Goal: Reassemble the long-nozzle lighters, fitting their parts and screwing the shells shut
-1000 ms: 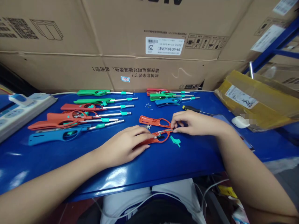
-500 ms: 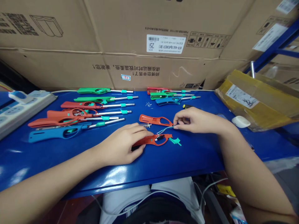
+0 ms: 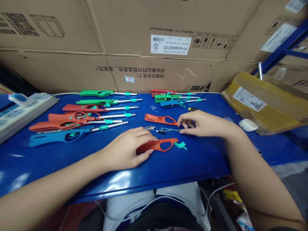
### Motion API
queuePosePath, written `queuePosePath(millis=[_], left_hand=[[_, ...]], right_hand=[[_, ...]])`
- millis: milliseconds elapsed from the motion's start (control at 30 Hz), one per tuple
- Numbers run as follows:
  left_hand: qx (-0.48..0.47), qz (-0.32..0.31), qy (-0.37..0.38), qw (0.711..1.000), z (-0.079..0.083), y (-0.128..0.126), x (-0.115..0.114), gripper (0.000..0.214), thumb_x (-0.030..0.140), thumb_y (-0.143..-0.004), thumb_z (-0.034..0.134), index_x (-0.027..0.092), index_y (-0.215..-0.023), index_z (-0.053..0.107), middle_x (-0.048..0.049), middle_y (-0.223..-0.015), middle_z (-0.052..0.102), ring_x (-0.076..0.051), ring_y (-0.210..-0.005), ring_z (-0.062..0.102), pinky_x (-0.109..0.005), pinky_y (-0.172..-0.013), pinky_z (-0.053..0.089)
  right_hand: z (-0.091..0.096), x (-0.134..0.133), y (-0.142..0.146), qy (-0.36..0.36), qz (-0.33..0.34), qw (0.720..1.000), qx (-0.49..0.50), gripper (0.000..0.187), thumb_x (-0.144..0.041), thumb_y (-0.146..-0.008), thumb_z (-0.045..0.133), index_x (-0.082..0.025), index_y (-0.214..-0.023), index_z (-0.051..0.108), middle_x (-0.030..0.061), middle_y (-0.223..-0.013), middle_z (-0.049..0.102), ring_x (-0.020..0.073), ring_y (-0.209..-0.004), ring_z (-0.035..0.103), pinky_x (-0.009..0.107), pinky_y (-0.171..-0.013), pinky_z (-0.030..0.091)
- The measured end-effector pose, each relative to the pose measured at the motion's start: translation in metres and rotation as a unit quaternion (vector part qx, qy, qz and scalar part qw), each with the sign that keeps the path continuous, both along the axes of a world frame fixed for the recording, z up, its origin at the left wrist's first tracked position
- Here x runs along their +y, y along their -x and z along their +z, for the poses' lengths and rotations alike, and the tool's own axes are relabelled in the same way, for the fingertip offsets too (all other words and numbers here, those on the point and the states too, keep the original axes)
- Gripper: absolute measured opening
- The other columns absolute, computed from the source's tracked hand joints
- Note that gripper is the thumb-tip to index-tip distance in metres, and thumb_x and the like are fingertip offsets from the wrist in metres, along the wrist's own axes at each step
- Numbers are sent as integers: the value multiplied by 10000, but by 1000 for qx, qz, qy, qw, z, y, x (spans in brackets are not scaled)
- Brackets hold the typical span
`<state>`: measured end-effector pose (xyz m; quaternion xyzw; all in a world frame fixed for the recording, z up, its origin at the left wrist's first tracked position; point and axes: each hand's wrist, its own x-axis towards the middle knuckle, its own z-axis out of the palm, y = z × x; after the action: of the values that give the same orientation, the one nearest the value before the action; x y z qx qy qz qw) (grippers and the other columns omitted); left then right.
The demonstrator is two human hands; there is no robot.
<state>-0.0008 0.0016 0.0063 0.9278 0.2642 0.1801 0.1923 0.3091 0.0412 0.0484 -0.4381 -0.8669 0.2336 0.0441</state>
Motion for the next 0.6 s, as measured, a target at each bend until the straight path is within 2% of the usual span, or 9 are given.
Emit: queuePosePath(millis=[67, 167, 233, 400, 500, 600], left_hand=[[-17, 11, -12, 1000, -2, 0, 1, 280, 247, -960, 599, 199, -1229, 662, -56, -1167, 720, -210, -1050, 641, -369, -936, 524], [-39, 55, -34, 997, -5, 0, 4, 245, 286, -967, 604, 186, -1174, 690, -69, -1149, 722, -216, -1046, 642, -377, -933, 528], [-45, 90, -42, 994, -6, 2, 8, 207, 286, -962, 600, 185, -1103, 714, -73, -1121, 721, -224, -1033, 641, -397, -932, 528], [-89, 149, -37, 984, -10, 6, 24, 175, 261, -946, 582, 192, -1003, 733, -62, -1045, 736, -224, -1000, 654, -418, -933, 526], [-99, 159, -11, 982, -13, 8, 30, 176, 271, -932, 598, 195, -1010, 735, -55, -1023, 743, -213, -967, 662, -408, -919, 538], [-86, 160, 5, 983, -16, 9, 33, 187, 282, -928, 604, 202, -1036, 734, -45, -1003, 749, -202, -933, 665, -386, -881, 552]], right_hand=[[3, -4, 0, 31, 8, 999, 21, 248, -410, -873, 701, -194, -991, 668, -31, -709, 607, 118, -611, 537, 260, -587, 407], [4, -11, 6, 122, 38, 992, 10, 311, -479, -824, 764, -209, -953, 678, -57, -644, 570, 109, -564, 518, 247, -541, 386], [3, -14, 12, 136, 52, 989, -19, 322, -479, -780, 812, -210, -906, 686, -56, -647, 585, 108, -566, 529, 242, -527, 374], [1, -16, 16, 90, 93, 991, -31, 147, -348, -870, 731, -202, -863, 715, -41, -662, 591, 102, -586, 536, 235, -552, 369], [0, -13, 13, 43, 84, 995, 11, 195, -395, -904, 694, -201, -892, 711, -36, -676, 580, 105, -594, 518, 238, -564, 369], [-6, -8, 15, -45, 42, 997, 35, 245, -437, -951, 637, -199, -952, 693, -7, -764, 629, 124, -650, 534, 259, -609, 385]])
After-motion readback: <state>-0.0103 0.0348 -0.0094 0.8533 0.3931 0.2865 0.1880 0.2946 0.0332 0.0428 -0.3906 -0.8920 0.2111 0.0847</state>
